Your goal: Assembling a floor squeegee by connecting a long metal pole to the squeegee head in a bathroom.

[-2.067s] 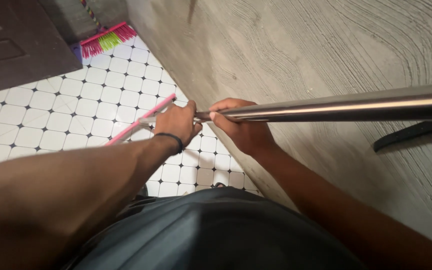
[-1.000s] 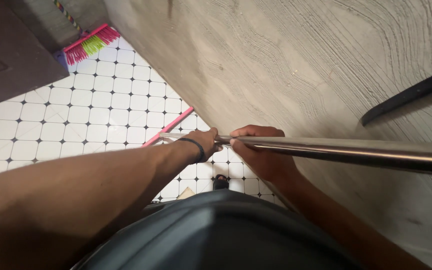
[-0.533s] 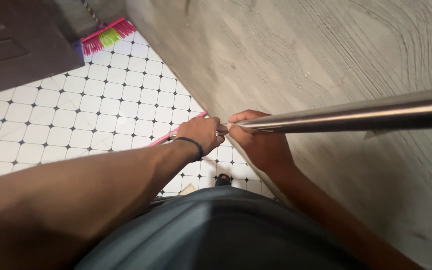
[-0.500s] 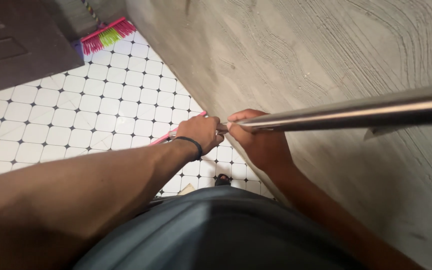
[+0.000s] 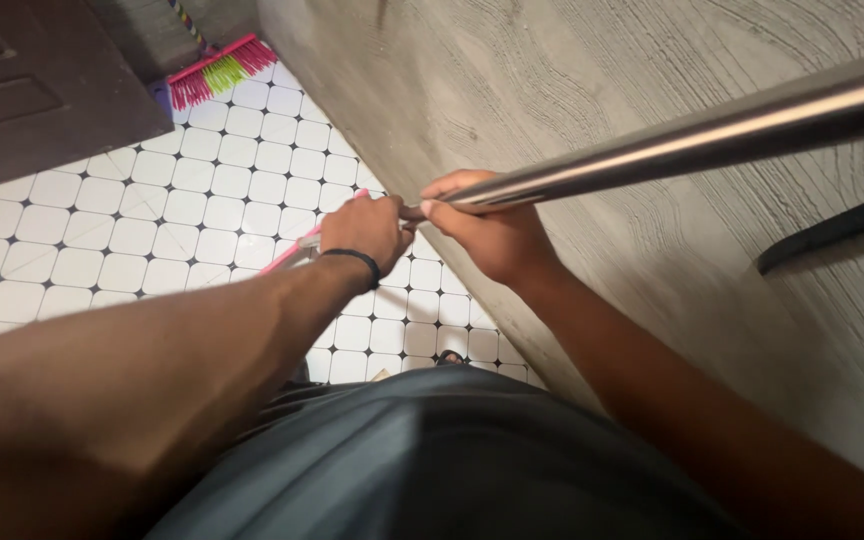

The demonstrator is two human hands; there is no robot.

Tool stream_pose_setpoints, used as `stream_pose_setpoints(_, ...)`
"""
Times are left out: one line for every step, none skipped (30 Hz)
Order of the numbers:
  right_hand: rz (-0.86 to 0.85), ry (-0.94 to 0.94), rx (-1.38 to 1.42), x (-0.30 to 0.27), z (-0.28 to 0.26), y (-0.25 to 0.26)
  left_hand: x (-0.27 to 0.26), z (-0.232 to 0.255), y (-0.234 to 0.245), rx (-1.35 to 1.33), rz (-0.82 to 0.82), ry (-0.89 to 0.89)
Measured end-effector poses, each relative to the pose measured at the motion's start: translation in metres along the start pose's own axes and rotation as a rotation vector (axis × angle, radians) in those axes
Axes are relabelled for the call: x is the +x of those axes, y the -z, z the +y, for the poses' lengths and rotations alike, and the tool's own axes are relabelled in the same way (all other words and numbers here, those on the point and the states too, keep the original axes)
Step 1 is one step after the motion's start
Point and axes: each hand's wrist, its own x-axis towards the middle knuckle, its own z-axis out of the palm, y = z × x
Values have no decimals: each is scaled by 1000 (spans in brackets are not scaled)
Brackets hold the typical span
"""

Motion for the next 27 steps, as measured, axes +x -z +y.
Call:
stream_pose_setpoints(1,-1,0,4,0,-1,5,-2,1,0,-1,-1)
stream_pose_setpoints(-26,15,-49,9,0,-1,10,-4,1,-12,-44,29)
stream_pose_setpoints(-54,30,-97,14,0,-2,14,-6,2,-24,-88,58)
stream_pose_setpoints(-54,30,-99,15,1,-2,24,-9,-5,-26,-88,57)
stream_pose_setpoints(-40,47,-125,16,1,-1,34,-12,-12,-46,-163,91)
stream_pose_setpoints(-24,63,-151,16,2,0,44,-15,-19,-65,-240,124)
stream_pose_setpoints(-22,61,-152,14,7,3,49,-15,-23,-65,-241,122)
stream_pose_setpoints(7,107,-189,12,13,7,54,-15,-26,-79,-260,24)
stream_pose_setpoints(36,153,-227,10,18,10,59,-14,-30,-93,-278,-74)
stream_pose_setpoints(41,150,-228,6,14,13,56,-5,-26,-92,-282,-79)
stream_pose_setpoints(38,31,-287,1,10,15,54,4,-23,-47,-346,-38)
stream_pose_setpoints(27,-84,-343,-2,6,17,50,11,-18,-3,-406,9)
stream_pose_setpoints(26,-84,-343,-7,5,19,47,15,-21,-4,-406,10)
stream_pose_setpoints(35,-145,-316,-13,4,21,43,20,-23,-8,-440,12)
stream_pose_setpoints(43,-206,-288,-19,3,23,40,25,-25,-12,-473,14)
stream_pose_setpoints(49,-205,-288,-25,0,25,38,28,-29,-8,-473,10)
stream_pose_setpoints(52,-260,-320,-31,-4,28,35,31,-32,-8,-470,-28)
stream_pose_setpoints(52,-312,-352,-37,-9,31,32,35,-34,-10,-466,-64)
stream_pose_setpoints(55,-310,-352,-41,-15,34,27,40,-33,-8,-463,-66)
stream_pose_setpoints(56,-361,-376,-46,-19,35,23,44,-33,-7,-498,-88)
stream_pose_setpoints(56,-413,-399,-50,-24,37,18,48,-33,-5,-532,-111)
stream_pose_setpoints(63,-413,-398,-52,-29,38,15,50,-34,-1,-531,-116)
stream_pose_setpoints(71,-451,-420,-55,-33,40,13,52,-36,-15,-529,-139)
stream_pose_setpoints(77,-489,-441,-57,-38,40,9,54,-37,-30,-528,-159)
stream_pose_setpoints(82,-489,-439,-59,-39,40,7,54,-37,-26,-527,-162)
stream_pose_setpoints(85,-497,-413,-60,-39,41,5,55,-38,-41,-515,-175)
stream_pose_setpoints(88,-506,-388,-61,-40,42,3,56,-38,-56,-504,-188)
